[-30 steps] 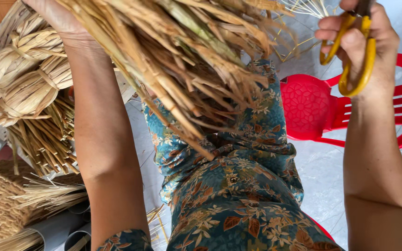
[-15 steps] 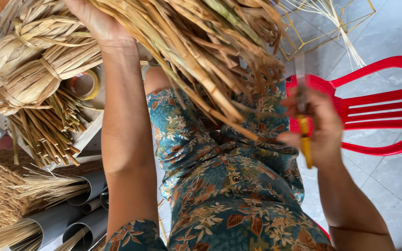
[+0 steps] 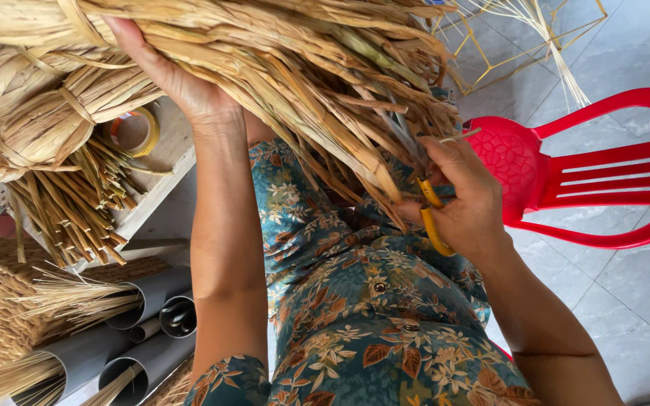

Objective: The person sits with a large bundle of dried palm leaves across their lap and trims the leaf ends with yellow-handled scissors. They repeatedly gather sections of leaves, cut off uneven tips, and rotate the bundle to trim other sides, with finished bundles stacked on a nearby table.

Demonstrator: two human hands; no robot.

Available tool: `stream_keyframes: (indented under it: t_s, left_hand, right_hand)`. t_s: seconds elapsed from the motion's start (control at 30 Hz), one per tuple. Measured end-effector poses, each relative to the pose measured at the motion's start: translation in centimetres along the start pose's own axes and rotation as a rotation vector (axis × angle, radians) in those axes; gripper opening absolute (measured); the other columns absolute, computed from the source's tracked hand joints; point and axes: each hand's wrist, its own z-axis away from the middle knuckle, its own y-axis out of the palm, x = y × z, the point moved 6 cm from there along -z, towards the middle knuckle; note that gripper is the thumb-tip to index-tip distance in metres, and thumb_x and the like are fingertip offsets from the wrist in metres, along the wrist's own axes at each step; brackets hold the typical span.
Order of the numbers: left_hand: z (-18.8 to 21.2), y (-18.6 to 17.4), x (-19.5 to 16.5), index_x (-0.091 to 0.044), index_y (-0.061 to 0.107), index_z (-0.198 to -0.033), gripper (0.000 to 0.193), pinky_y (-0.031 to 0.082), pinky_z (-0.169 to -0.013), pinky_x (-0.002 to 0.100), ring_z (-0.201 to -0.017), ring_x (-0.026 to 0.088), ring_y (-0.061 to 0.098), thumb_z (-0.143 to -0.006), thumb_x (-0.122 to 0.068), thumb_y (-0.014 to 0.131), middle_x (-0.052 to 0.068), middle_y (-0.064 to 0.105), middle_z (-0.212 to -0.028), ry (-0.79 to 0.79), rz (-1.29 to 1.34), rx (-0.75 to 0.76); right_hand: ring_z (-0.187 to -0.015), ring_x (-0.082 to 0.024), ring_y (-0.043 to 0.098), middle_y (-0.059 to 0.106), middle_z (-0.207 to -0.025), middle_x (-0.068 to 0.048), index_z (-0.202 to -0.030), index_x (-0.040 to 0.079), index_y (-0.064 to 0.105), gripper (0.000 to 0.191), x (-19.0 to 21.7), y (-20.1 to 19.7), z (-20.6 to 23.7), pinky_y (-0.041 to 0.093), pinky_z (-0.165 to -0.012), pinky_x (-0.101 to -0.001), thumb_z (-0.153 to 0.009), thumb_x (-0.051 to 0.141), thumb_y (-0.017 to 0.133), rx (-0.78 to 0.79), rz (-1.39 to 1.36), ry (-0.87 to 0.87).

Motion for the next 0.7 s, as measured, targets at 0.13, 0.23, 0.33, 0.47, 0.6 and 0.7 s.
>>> stream_keyframes:
  t_s: [0.13, 0.23, 0.33, 0.47, 0.6, 0.7]
  left_hand:
    - [2.2, -0.5, 0.6, -0.010, 0.050, -0.149, 0.071, 0.046, -0.115, 0.044, -0.132, 0.027, 0.056, -0.100, -0.061, 0.057, 0.006, 0.057, -0.145, -0.011, 0.083, -0.122]
    - [2.7, -0.4, 0.6, -0.010, 0.048, -0.152, 0.073, 0.044, -0.118, 0.046, -0.136, 0.029, 0.054, -0.102, -0.063, 0.055, 0.007, 0.055, -0.149, 0.004, 0.088, -0.102]
    - [2.6, -1.0, -0.1, -0.012, 0.047, -0.153, 0.072, 0.043, -0.120, 0.046, -0.138, 0.029, 0.053, -0.102, -0.063, 0.053, 0.006, 0.054, -0.151, 0.034, 0.096, -0.102]
    - [2.0, -2.1, -1.5, -0.014, 0.047, -0.151, 0.072, 0.042, -0.122, 0.047, -0.139, 0.030, 0.053, -0.100, -0.064, 0.051, 0.006, 0.053, -0.152, 0.059, 0.087, -0.100]
    - [1.9, -2.8, -2.6, -0.014, 0.047, -0.151, 0.071, 0.042, -0.122, 0.047, -0.139, 0.030, 0.053, -0.101, -0.064, 0.051, 0.006, 0.053, -0.151, 0.069, 0.009, -0.121]
    - [1.1, -3.0, -3.8, -0.014, 0.046, -0.151, 0.071, 0.042, -0.122, 0.047, -0.138, 0.030, 0.053, -0.101, -0.063, 0.051, 0.006, 0.053, -0.151, 0.071, -0.083, -0.151]
  right_hand:
    - [-0.079, -0.015, 0.058, 0.063, -0.100, -0.009, -0.141, 0.005, 0.060, 0.085, -0.9, 0.9, -0.2, 0.051, -0.070, -0.0267, -0.064, 0.010, 0.097, 0.003, -0.014, 0.059]
    - [-0.085, -0.013, 0.060, 0.065, -0.102, -0.007, -0.137, 0.003, 0.063, 0.075, -1.6, 1.4, 0.3, 0.050, -0.075, -0.0277, -0.069, 0.008, 0.094, -0.024, -0.091, 0.060]
    - [-0.096, -0.010, 0.062, 0.068, -0.111, -0.006, -0.136, 0.000, 0.062, 0.068, -2.6, 1.3, 1.4, 0.051, -0.082, -0.0265, -0.074, 0.007, 0.090, -0.074, -0.337, 0.104]
    - [-0.086, -0.007, 0.061, 0.067, -0.099, -0.004, -0.142, 0.001, 0.062, 0.064, -4.9, 0.1, 2.4, 0.046, -0.072, -0.0205, -0.088, 0.024, 0.088, -0.166, -0.584, 0.158]
    - [-0.090, -0.010, 0.062, 0.066, -0.102, -0.006, -0.144, 0.001, 0.059, 0.062, -6.0, -1.7, 2.6, 0.047, -0.076, -0.0207, -0.102, 0.039, 0.082, -0.246, -0.581, 0.066]
    - [-0.084, -0.011, 0.062, 0.066, -0.100, -0.007, -0.143, 0.000, 0.057, 0.063, -6.5, -2.8, 2.5, 0.048, -0.072, -0.0215, -0.104, 0.043, 0.081, -0.281, -0.580, 0.056]
